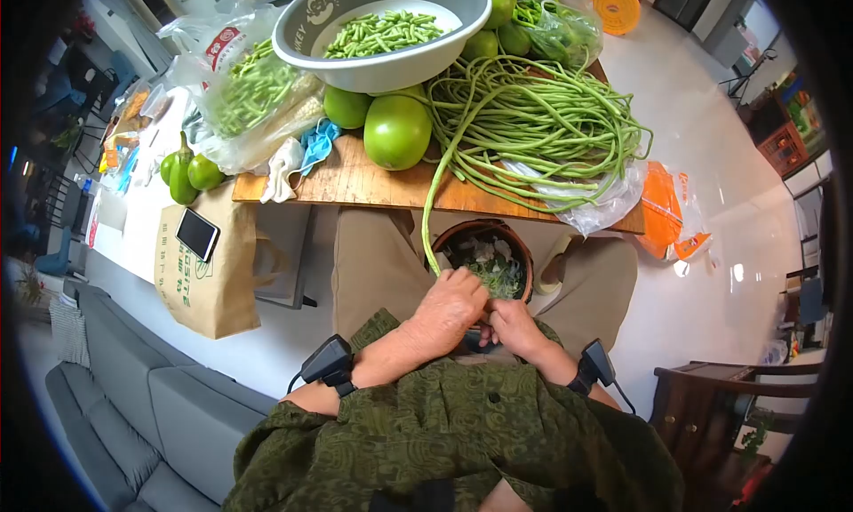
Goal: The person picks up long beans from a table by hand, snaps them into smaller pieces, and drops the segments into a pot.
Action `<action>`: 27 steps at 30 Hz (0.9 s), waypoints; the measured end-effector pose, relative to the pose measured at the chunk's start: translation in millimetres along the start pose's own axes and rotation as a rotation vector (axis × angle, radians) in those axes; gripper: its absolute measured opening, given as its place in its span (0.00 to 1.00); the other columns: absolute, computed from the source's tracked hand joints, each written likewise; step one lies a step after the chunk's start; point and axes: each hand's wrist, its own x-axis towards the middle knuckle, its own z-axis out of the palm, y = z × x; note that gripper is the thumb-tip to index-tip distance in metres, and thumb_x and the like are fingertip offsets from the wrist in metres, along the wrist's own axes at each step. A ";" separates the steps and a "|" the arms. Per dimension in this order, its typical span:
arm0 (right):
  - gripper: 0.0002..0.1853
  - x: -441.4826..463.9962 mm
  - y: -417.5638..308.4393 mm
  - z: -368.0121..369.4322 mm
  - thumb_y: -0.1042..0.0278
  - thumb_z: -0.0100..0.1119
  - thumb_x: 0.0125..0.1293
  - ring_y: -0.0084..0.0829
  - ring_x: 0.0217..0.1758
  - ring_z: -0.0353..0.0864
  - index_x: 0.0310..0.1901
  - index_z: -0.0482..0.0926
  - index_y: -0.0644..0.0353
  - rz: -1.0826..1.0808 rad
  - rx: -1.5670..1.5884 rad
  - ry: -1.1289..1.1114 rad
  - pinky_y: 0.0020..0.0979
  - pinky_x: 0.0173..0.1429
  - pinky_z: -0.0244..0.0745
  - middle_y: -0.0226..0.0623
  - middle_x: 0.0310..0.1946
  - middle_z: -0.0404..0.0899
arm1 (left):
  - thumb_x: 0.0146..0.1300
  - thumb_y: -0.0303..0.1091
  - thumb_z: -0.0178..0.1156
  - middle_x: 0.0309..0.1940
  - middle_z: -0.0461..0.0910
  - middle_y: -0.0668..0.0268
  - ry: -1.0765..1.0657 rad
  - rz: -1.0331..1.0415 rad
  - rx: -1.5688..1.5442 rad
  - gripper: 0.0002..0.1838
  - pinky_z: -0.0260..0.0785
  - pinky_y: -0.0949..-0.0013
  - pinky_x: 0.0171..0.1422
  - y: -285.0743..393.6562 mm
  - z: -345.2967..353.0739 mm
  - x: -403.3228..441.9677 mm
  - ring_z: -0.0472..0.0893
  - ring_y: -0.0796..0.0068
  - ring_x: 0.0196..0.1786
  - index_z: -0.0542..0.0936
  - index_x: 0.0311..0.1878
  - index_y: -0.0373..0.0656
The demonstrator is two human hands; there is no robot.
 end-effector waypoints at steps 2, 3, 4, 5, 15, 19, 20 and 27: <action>0.08 0.4 11.2 -2.0 0.81 0.41 0.56 0.32 0.21 0.80 0.31 0.72 0.70 -0.026 -0.017 0.000 0.30 0.28 0.73 0.41 0.17 0.76 | 0.47 0.29 0.57 0.27 0.71 0.58 -0.115 0.013 0.084 0.08 0.61 0.63 0.44 -1.0 11.3 -7.6 0.73 0.59 0.36 0.73 0.31 0.38; 0.07 2.1 14.6 -2.7 0.81 0.41 0.56 0.32 0.22 0.80 0.31 0.72 0.70 -0.049 -0.034 0.000 0.30 0.28 0.73 0.41 0.17 0.76 | 0.47 0.28 0.56 0.27 0.72 0.59 -0.231 0.023 0.167 0.07 0.59 0.64 0.46 -1.4 14.2 -10.8 0.73 0.61 0.36 0.73 0.30 0.38; 0.07 2.0 12.2 -3.1 0.81 0.41 0.56 0.32 0.22 0.80 0.31 0.72 0.70 -0.062 -0.034 -0.004 0.30 0.28 0.73 0.41 0.17 0.76 | 0.48 0.28 0.55 0.27 0.73 0.60 -0.269 0.015 0.125 0.06 0.60 0.64 0.45 -1.9 13.3 -11.1 0.73 0.61 0.36 0.73 0.30 0.40; 0.07 0.4 7.9 -3.0 0.81 0.41 0.56 0.32 0.22 0.80 0.30 0.72 0.70 -0.040 -0.053 -0.015 0.30 0.29 0.73 0.41 0.17 0.76 | 0.48 0.28 0.55 0.27 0.73 0.60 -0.267 0.008 0.136 0.06 0.60 0.64 0.45 -1.7 12.3 -10.7 0.73 0.61 0.36 0.73 0.30 0.40; 0.02 1.6 23.9 -3.3 0.80 0.47 0.53 0.43 0.25 0.78 0.28 0.70 0.67 -0.289 -0.353 0.026 0.38 0.30 0.72 0.46 0.18 0.75 | 0.45 0.30 0.55 0.22 0.75 0.63 -0.223 0.048 0.145 0.03 0.63 0.65 0.37 -5.5 21.0 -8.2 0.76 0.65 0.31 0.74 0.24 0.43; 0.04 0.6 19.4 -1.8 0.77 0.53 0.49 0.47 0.23 0.75 0.27 0.68 0.65 -0.483 -0.736 0.165 0.42 0.28 0.70 0.46 0.18 0.71 | 0.44 0.30 0.55 0.21 0.74 0.63 -0.187 0.031 0.156 0.03 0.64 0.64 0.37 -10.2 28.6 -9.2 0.76 0.64 0.30 0.74 0.24 0.42; 0.04 0.6 19.6 -1.1 0.77 0.53 0.49 0.47 0.23 0.75 0.27 0.68 0.65 -0.486 -0.737 0.161 0.42 0.28 0.70 0.46 0.18 0.71 | 0.44 0.30 0.55 0.20 0.74 0.62 -0.195 0.031 0.113 0.03 0.64 0.64 0.35 -11.6 28.5 -7.9 0.76 0.63 0.29 0.73 0.24 0.42; 0.05 -2.4 12.9 5.1 0.77 0.52 0.50 0.47 0.23 0.74 0.28 0.67 0.65 -0.446 -0.859 0.324 0.41 0.27 0.70 0.47 0.19 0.70 | 0.45 0.29 0.55 0.18 0.73 0.56 -0.113 -0.001 -0.071 0.05 0.67 0.59 0.29 -11.2 25.5 -0.6 0.76 0.55 0.26 0.72 0.23 0.38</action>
